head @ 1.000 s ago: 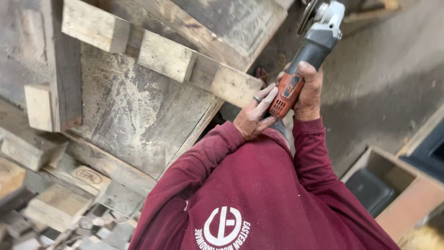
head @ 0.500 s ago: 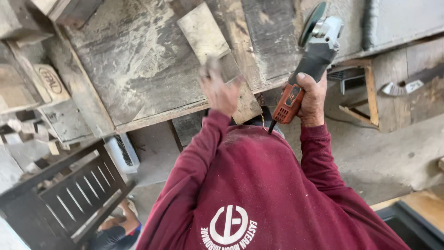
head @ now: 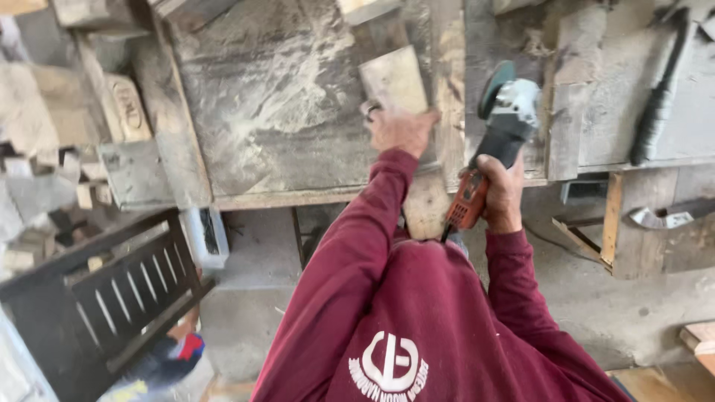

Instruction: The person uses an angle grinder to smooth the edges and surfaces of small wooden blocks. They hold the wood with their left hand and operate the grinder with their right, moving the tool along the wood to remove rough edges and create a smoother finish.

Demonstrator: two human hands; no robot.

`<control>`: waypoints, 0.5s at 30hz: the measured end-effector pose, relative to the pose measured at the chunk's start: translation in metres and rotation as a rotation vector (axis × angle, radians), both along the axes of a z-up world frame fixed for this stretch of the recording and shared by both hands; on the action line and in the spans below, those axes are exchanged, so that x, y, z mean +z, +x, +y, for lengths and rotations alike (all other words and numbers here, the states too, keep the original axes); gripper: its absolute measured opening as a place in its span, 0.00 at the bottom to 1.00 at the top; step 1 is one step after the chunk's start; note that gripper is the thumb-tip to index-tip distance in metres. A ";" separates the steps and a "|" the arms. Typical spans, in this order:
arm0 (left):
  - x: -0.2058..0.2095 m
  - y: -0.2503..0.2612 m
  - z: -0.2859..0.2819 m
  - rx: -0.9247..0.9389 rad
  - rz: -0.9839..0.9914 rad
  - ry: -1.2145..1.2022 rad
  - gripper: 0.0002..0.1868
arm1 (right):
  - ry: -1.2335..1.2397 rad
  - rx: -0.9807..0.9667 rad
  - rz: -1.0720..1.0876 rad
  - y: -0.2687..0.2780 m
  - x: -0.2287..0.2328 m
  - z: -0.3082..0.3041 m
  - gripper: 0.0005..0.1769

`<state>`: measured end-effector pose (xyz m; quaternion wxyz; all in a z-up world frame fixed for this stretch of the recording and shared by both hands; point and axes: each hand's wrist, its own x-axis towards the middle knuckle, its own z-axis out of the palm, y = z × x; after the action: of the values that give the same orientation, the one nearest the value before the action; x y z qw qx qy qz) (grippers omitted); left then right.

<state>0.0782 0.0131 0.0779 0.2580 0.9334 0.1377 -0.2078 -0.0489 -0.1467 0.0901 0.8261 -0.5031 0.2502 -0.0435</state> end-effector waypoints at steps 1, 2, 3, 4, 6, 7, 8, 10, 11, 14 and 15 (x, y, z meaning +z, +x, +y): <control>0.000 0.010 0.002 -0.099 -0.061 0.019 0.47 | -0.003 -0.010 0.008 0.004 0.001 0.001 0.30; 0.002 0.020 0.006 0.035 -0.073 -0.063 0.57 | -0.006 -0.021 0.015 0.006 0.001 0.002 0.30; 0.005 0.019 0.018 0.179 -0.065 -0.137 0.69 | -0.002 -0.022 0.040 0.002 0.001 0.003 0.30; 0.007 0.017 0.026 0.162 -0.138 -0.168 0.70 | -0.011 -0.013 0.058 -0.002 0.000 0.002 0.31; 0.013 0.014 0.045 0.129 -0.236 -0.177 0.69 | -0.032 -0.004 0.067 -0.001 -0.005 -0.001 0.31; 0.017 0.011 0.053 0.091 -0.245 -0.153 0.68 | -0.023 -0.015 0.066 -0.001 -0.008 -0.003 0.31; 0.020 0.016 0.056 0.057 -0.278 -0.163 0.69 | -0.014 -0.027 0.064 0.000 -0.012 -0.005 0.31; 0.028 0.011 0.071 0.001 -0.307 -0.188 0.71 | 0.018 -0.036 0.096 -0.014 -0.017 -0.008 0.31; 0.033 0.015 0.076 -0.035 -0.328 -0.211 0.71 | 0.036 -0.048 0.104 -0.014 -0.021 -0.009 0.30; 0.057 0.014 0.084 -0.042 -0.240 -0.347 0.72 | 0.021 -0.092 0.098 -0.017 -0.023 -0.019 0.31; 0.065 0.013 0.086 -0.097 -0.277 -0.424 0.72 | 0.013 -0.102 0.100 -0.021 -0.023 -0.018 0.32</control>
<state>0.0909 0.0988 0.1429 0.4542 0.8835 0.0096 -0.1143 -0.0697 -0.1651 0.0669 0.8125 -0.4859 0.3168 -0.0588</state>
